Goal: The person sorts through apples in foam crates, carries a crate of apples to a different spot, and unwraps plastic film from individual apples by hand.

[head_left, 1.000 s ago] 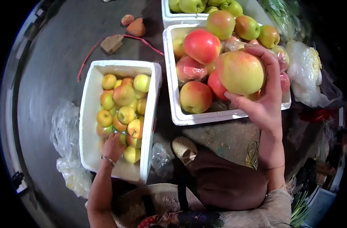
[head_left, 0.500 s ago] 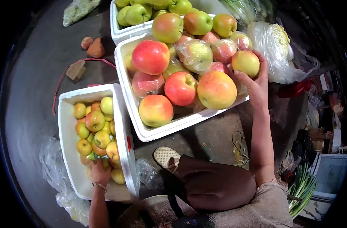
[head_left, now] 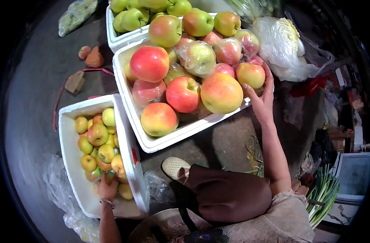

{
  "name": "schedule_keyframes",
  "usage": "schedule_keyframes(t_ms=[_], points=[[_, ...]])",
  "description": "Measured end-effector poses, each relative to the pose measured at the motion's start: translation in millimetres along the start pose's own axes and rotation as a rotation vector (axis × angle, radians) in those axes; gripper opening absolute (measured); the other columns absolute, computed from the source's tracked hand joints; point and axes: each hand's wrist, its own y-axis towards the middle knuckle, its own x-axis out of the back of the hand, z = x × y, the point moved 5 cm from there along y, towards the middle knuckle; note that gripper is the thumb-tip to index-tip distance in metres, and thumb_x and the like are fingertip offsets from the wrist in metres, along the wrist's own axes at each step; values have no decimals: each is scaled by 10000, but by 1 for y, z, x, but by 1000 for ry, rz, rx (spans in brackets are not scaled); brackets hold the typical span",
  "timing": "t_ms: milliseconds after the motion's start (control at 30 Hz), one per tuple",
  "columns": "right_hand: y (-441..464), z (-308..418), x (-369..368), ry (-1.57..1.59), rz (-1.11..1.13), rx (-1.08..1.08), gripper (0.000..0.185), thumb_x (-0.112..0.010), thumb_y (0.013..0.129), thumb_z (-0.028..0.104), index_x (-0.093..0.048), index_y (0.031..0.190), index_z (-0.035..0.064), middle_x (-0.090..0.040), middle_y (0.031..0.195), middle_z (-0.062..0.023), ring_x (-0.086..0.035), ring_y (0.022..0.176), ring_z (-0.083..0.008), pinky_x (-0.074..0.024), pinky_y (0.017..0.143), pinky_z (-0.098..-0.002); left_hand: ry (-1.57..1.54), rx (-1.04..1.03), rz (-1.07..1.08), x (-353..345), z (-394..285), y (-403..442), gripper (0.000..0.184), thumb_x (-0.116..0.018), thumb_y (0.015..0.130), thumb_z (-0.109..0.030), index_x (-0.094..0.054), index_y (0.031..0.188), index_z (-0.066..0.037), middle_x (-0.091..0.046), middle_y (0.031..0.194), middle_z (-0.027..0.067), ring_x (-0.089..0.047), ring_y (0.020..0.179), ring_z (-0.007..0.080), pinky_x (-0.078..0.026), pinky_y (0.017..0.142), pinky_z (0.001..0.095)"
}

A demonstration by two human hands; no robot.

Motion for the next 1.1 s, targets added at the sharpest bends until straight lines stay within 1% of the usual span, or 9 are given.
schedule_keyframes(t_ms=[100,300,400,467,567,767,867,1033,1100], points=[[-5,2,-2,106,11,15,821,-780,806,175,-340,1492,77,-409,1448,-136,-425,1346,-269,-350,1133,-414,83,90,81,3,4,-1,780,-781,725,-259,-459,1424,-129,-516,1340,264,-522,1210,426,-445,1006,483],[-14,-3,3,73,0,25,794,-780,810,164,-359,1476,65,-462,1395,-126,-457,1315,-257,-365,1120,-408,-6,82,77,4,-4,-3,816,-825,656,-243,-473,1380,-108,-620,1214,208,-592,1118,400,-479,965,448],[-22,3,4,123,-76,-59,717,-786,799,143,-414,1405,47,-476,1382,-123,-477,1282,-258,-375,1097,-399,-8,47,58,9,-13,-3,734,-834,633,-207,-500,1275,-87,-653,1102,165,-628,1019,337,-499,902,403],[-30,-1,7,31,-84,-36,723,-784,797,129,-405,1407,48,-468,1397,-132,-458,1304,-262,-350,1110,-402,-228,31,71,11,-23,-5,629,-838,621,-175,-521,1153,-69,-639,1025,140,-620,941,271,-505,840,367],[-38,-4,4,2,-90,-32,779,-786,799,137,-363,1447,50,-451,1421,-150,-433,1327,-270,-328,1123,-409,-102,63,72,17,-25,-4,582,-841,616,-164,-535,1101,-63,-624,960,114,-603,877,235,-508,796,338],[-36,14,9,-94,-130,5,784,-751,851,189,-325,1490,32,-397,1487,-152,-376,1384,-272,-279,1150,-410,-119,-34,-68,24,-14,-6,611,-836,614,-154,-571,1158,-73,-642,928,88,-624,856,225,-517,782,346],[-30,40,11,-99,-188,71,718,-713,880,180,-343,1477,31,-390,1501,-147,-354,1404,-254,-254,1159,-419,-231,6,12,29,-12,-7,600,-824,633,-110,-569,1175,-77,-646,972,68,-624,906,194,-524,805,327],[-23,103,-13,151,-172,288,622,-684,873,144,-412,1415,5,-421,1463,-181,-402,1363,-284,-290,1138,-443,-799,186,102,40,-13,-13,551,-727,700,24,-559,1214,-78,-644,1059,27,-620,991,157,-532,827,309],[-29,129,-35,254,66,471,571,-698,835,140,-484,1343,-8,-466,1406,-206,-444,1319,-314,-331,1111,-434,-944,216,138,65,-45,-22,587,-707,726,19,-528,1278,-74,-630,1158,56,-627,1023,178,-535,862,328]])
